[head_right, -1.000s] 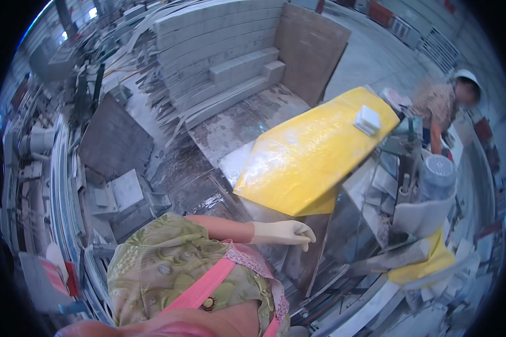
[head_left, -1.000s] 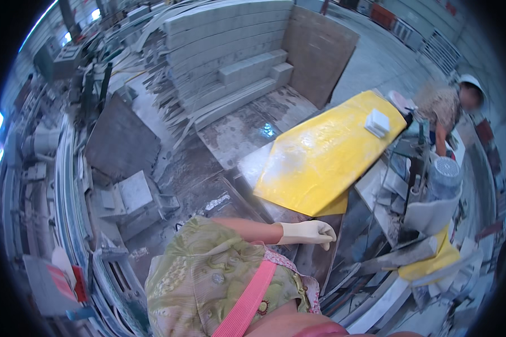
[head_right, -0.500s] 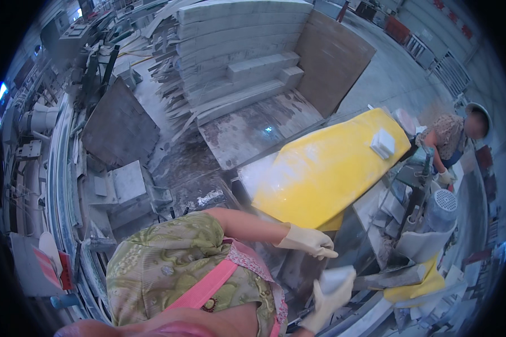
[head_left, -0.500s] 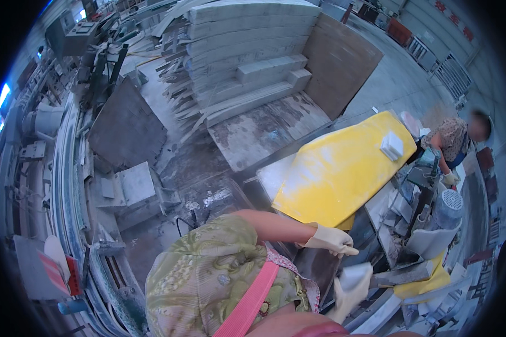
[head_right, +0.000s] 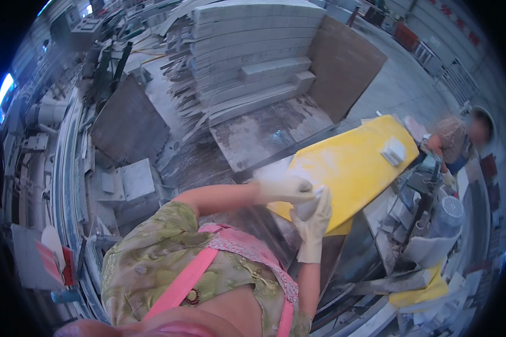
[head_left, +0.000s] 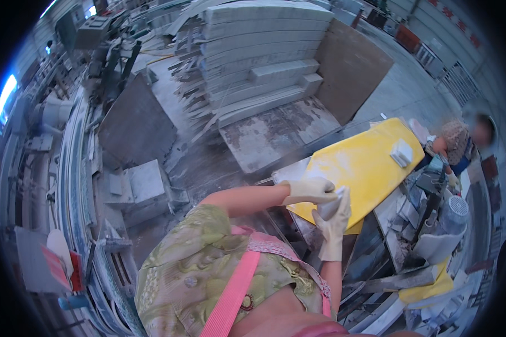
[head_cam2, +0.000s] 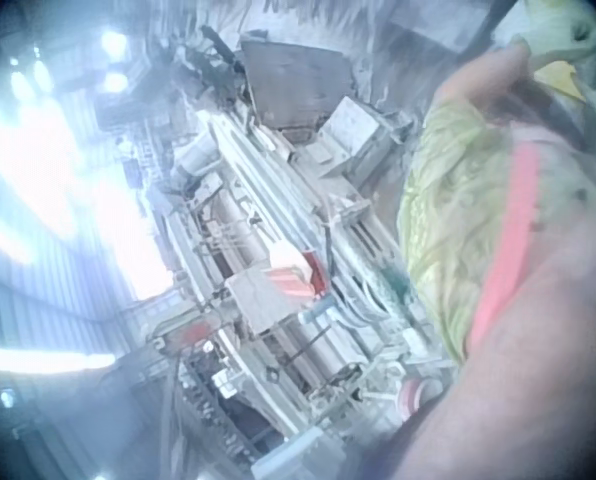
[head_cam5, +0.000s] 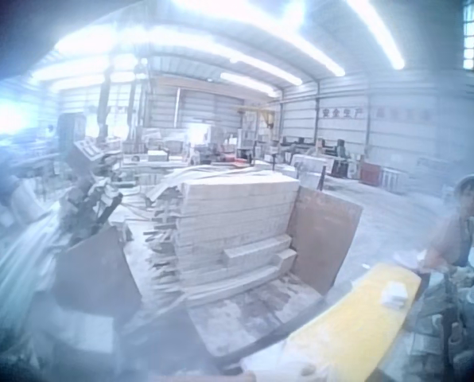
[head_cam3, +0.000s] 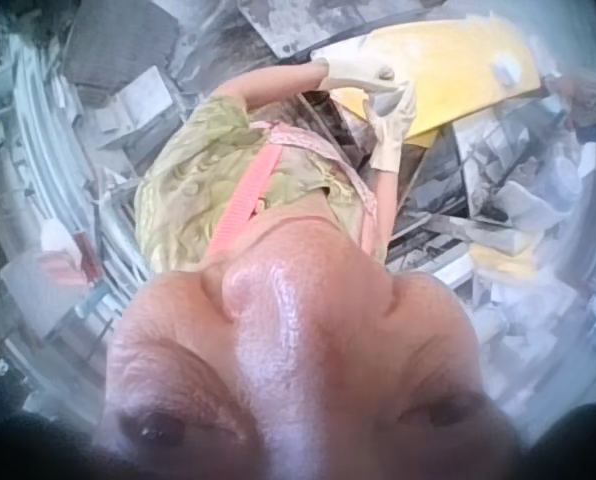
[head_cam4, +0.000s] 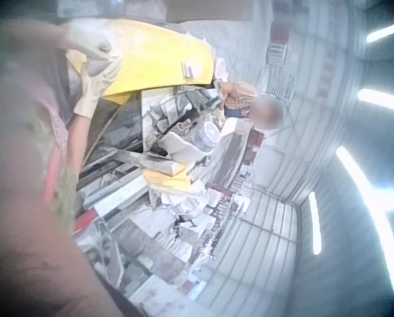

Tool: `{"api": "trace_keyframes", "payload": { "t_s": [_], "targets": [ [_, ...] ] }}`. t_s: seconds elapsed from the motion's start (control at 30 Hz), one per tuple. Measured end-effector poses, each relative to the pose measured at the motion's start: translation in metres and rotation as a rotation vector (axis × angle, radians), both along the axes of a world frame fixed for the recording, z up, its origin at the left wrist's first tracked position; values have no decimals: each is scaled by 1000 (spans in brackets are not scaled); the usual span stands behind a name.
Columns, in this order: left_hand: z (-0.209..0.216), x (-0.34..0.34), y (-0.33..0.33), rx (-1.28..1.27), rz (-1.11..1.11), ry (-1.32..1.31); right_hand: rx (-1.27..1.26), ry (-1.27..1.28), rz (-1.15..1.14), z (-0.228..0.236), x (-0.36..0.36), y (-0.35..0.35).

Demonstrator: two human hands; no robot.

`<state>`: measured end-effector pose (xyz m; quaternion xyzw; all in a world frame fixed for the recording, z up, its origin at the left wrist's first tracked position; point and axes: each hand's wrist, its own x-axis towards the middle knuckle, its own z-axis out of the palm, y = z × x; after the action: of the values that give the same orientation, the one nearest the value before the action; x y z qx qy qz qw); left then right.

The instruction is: The person repeatedly wipes small white rectangular tiles with a cloth on a yellow work surface, then stacks them. The person also briefly inspects a tile and places it back on the surface. The task continues with repeated wiping and stacking of tiles.

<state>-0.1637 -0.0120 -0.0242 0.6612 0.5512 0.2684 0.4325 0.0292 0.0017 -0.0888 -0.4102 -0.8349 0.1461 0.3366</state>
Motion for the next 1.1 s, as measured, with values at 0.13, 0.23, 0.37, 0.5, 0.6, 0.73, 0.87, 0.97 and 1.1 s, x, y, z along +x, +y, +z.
{"api": "trace_keyframes", "payload": {
  "t_s": [0.13,0.23,0.37,0.5,0.6,0.73,0.87,0.97,1.1],
  "targets": [
    [-7,-9,10,69,-2,141,-149,154,41,-15,-19,7],
    [-16,-11,22,-18,-27,85,-232,241,40,-21,-28,12],
    [-25,-12,33,-116,-27,120,-352,322,65,-29,-33,15],
    [-24,-12,34,-152,-79,257,-588,373,67,-40,-30,9],
    [-23,-6,36,-166,-107,337,-567,223,64,-47,-24,7],
    [-31,0,41,-194,-116,412,-485,-171,-11,-51,-17,15],
    [-46,-4,41,-160,-26,401,-369,-501,-42,-55,-11,23],
    [-52,-7,39,-150,-1,410,-304,-660,-40,-59,-5,23],
    [-55,7,39,-157,21,406,-296,-606,-15,-59,2,21]
  ]
}}
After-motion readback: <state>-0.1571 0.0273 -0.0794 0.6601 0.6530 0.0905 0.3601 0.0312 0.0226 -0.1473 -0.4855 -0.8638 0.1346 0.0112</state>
